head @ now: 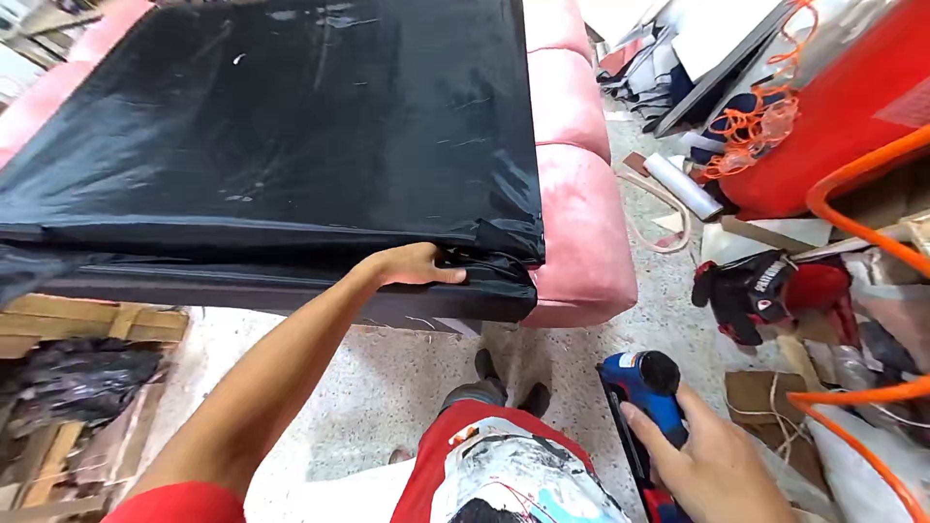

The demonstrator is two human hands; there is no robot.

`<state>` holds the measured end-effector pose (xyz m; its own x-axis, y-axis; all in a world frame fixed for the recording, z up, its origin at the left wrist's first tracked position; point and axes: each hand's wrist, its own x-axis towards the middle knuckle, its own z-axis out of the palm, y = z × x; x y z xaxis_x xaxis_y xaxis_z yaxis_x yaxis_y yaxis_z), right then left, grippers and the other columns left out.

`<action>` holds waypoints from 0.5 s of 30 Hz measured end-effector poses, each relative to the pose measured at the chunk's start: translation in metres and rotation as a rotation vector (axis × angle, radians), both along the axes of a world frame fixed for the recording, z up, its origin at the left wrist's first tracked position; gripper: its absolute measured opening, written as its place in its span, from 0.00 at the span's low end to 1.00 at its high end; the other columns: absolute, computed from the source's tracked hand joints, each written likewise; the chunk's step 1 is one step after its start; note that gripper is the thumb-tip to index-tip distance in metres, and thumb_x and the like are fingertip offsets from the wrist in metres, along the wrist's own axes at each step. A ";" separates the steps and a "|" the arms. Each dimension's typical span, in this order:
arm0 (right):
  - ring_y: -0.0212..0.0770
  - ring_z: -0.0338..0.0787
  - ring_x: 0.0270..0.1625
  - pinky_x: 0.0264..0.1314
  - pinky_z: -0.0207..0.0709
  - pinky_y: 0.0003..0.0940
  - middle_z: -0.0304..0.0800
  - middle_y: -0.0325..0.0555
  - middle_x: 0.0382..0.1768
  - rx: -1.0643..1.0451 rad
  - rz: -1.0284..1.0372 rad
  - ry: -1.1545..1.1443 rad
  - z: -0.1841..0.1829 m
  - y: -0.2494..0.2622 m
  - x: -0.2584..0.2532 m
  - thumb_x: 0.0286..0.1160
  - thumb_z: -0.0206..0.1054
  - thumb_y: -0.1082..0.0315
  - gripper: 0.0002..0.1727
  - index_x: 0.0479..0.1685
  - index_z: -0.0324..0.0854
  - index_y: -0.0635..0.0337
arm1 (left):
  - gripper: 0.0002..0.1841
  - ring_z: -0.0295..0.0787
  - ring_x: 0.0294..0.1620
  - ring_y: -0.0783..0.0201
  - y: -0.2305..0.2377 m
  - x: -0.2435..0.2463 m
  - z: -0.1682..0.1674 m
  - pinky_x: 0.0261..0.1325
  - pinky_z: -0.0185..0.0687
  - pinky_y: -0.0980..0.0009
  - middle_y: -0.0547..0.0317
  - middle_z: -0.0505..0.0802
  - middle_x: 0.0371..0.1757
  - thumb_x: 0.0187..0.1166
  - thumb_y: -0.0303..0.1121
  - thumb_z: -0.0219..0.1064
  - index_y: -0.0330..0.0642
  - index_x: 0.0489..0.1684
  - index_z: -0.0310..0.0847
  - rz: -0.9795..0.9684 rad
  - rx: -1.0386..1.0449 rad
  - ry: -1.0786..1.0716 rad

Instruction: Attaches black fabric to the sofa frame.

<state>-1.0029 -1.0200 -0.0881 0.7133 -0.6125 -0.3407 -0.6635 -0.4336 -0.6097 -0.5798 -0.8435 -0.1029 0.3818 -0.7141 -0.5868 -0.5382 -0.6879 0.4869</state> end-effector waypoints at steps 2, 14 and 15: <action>0.49 0.95 0.38 0.43 0.90 0.56 0.94 0.51 0.44 -0.046 0.091 -0.017 -0.002 -0.005 0.006 0.67 0.77 0.50 0.31 0.66 0.83 0.61 | 0.28 0.92 0.45 0.50 -0.011 -0.005 -0.004 0.56 0.85 0.42 0.44 0.94 0.40 0.73 0.57 0.76 0.35 0.46 0.90 0.054 -0.058 0.025; 0.40 0.92 0.22 0.28 0.90 0.47 0.92 0.43 0.24 0.023 -0.097 -0.062 0.042 0.046 0.063 0.81 0.65 0.42 0.28 0.53 0.85 0.62 | 0.21 0.87 0.62 0.34 -0.051 -0.004 0.009 0.64 0.76 0.33 0.29 0.90 0.55 0.92 0.39 0.51 0.29 0.61 0.83 -0.093 0.114 -0.097; 0.37 0.91 0.23 0.27 0.89 0.45 0.91 0.41 0.23 -0.030 -0.111 -0.069 0.046 0.052 0.079 0.78 0.67 0.40 0.27 0.46 0.87 0.59 | 0.21 0.85 0.67 0.34 -0.051 0.002 0.001 0.70 0.73 0.34 0.28 0.89 0.61 0.92 0.38 0.52 0.28 0.64 0.82 -0.154 0.121 -0.060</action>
<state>-0.9244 -0.9684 -0.0416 0.6618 -0.6980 -0.2735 -0.6651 -0.3784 -0.6437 -0.5774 -0.8942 -0.1015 0.3102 -0.6925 -0.6514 -0.6672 -0.6467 0.3697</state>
